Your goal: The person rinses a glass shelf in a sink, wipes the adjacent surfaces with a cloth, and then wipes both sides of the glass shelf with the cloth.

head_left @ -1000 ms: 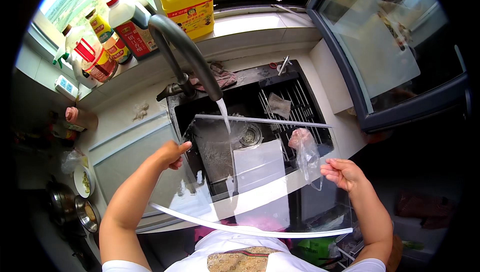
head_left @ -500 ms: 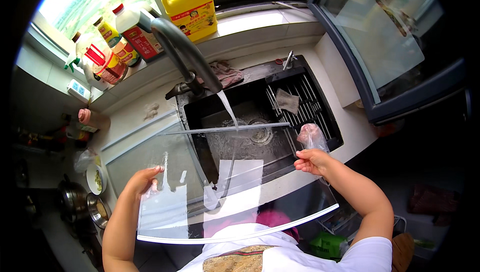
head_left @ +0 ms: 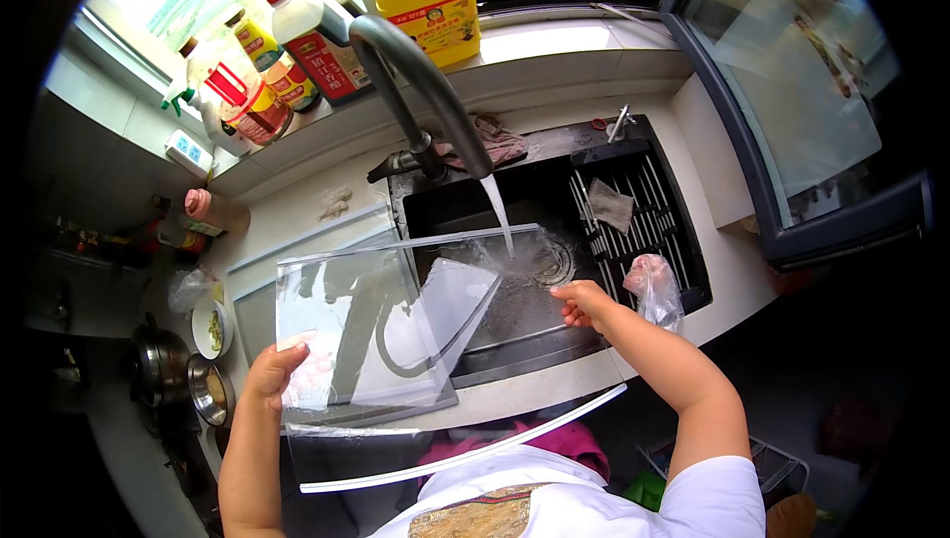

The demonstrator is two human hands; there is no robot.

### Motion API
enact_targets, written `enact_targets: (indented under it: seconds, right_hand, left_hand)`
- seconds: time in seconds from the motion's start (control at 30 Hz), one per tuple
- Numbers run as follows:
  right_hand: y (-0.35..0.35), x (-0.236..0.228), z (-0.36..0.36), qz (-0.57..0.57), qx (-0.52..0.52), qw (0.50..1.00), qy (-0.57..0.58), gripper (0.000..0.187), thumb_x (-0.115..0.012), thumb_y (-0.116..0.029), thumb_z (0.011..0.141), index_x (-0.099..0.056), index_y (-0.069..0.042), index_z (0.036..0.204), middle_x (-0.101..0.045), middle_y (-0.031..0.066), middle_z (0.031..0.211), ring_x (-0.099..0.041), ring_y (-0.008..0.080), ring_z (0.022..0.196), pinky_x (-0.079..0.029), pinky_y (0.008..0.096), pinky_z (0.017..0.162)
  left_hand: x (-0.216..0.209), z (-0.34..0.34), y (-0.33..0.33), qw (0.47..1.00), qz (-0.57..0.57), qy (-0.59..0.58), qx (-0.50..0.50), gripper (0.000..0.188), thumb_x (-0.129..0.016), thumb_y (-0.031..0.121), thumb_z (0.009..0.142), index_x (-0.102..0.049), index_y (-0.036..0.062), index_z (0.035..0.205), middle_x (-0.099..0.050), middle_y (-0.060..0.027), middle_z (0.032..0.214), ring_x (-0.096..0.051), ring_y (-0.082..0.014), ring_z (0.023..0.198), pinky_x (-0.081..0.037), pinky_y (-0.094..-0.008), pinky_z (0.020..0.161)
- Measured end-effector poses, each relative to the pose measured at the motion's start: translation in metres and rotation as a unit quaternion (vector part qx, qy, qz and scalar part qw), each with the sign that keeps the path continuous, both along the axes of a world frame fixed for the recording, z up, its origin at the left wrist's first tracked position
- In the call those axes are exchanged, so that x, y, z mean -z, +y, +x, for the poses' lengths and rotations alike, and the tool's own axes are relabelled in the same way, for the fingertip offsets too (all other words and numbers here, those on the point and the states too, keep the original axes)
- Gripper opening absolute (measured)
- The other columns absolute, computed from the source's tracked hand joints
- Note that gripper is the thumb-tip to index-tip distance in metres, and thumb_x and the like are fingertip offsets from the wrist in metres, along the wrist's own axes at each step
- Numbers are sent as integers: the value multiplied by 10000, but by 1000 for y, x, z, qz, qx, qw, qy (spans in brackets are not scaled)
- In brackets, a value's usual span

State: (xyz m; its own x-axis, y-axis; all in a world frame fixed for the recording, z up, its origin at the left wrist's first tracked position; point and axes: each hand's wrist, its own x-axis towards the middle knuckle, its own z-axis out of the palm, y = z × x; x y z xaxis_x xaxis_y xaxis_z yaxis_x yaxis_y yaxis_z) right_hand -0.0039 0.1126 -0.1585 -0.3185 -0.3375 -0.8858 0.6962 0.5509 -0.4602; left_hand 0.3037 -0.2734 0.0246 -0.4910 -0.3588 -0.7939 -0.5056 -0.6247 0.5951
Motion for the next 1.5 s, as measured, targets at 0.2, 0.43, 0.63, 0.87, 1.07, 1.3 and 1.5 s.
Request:
enact_targets:
  seconds: [0.2, 0.43, 0.63, 0.87, 1.07, 1.3, 1.5]
  right_hand:
    - [-13, 27, 0, 20, -9, 1000, -5, 478, -687, -382, 802, -495, -46, 1083, -542, 73, 744, -549, 151, 508, -418, 258, 422]
    - [-20, 39, 4, 54, -23, 998, 27, 483, -672, -402, 797, -525, -89, 1134, -571, 77, 839, -514, 129, 551, -399, 255, 478]
    - [-18, 48, 5, 27, -25, 998, 46, 577, -671, -398, 786, -498, -41, 1205, -563, 104, 885, -499, 148, 555, -394, 289, 465]
    - [-64, 41, 39, 172, -296, 777, 528, 675, -557, -471, 868, -395, -56, 1376, -411, 191, 1368, -360, 343, 1258, -303, 495, 1015]
    - [-212, -12, 89, -189, -349, 725, 562, 611, -467, -438, 928, -366, -55, 1394, -298, 149, 1481, -223, 342, 1386, -183, 517, 1113]
    - [-219, 23, 57, -216, -327, 736, 552, 491, -444, -378, 954, -473, -54, 1322, -411, 107, 1423, -325, 278, 1348, -251, 454, 1106]
    - [-109, 90, -12, 43, -294, 751, 590, 526, -433, -401, 946, -438, -87, 1368, -425, 142, 1411, -362, 287, 1331, -294, 447, 1083]
  left_hand:
    - [11, 2, 2, 999, 20, 29, -24, 373, -575, 76, 882, -461, -52, 1214, -639, -240, 935, -674, -314, 784, -570, -333, 558]
    - [27, -2, 0, 1000, 11, -5, -26, 344, -568, 47, 864, -523, -46, 1191, -657, -201, 939, -681, -282, 749, -580, -381, 592]
    - [36, -3, 1, 999, 10, -19, -37, 351, -583, 62, 858, -529, -40, 1189, -660, -189, 950, -682, -269, 754, -590, -384, 604]
    - [39, 2, -2, 999, 15, -29, -27, 367, -558, 80, 888, -472, -48, 1221, -647, -229, 951, -678, -287, 770, -580, -346, 568]
    - [42, -1, -3, 998, 3, -50, -26, 378, -566, 84, 878, -487, -33, 1229, -655, -214, 939, -683, -299, 742, -595, -357, 524]
    - [51, 8, -7, 997, 33, -48, -53, 391, -559, 65, 881, -460, -40, 1244, -653, -239, 927, -691, -316, 723, -593, -365, 521]
    - [49, 9, -7, 998, 34, -30, -43, 388, -567, 61, 876, -468, -42, 1236, -651, -249, 947, -693, -301, 743, -589, -352, 544]
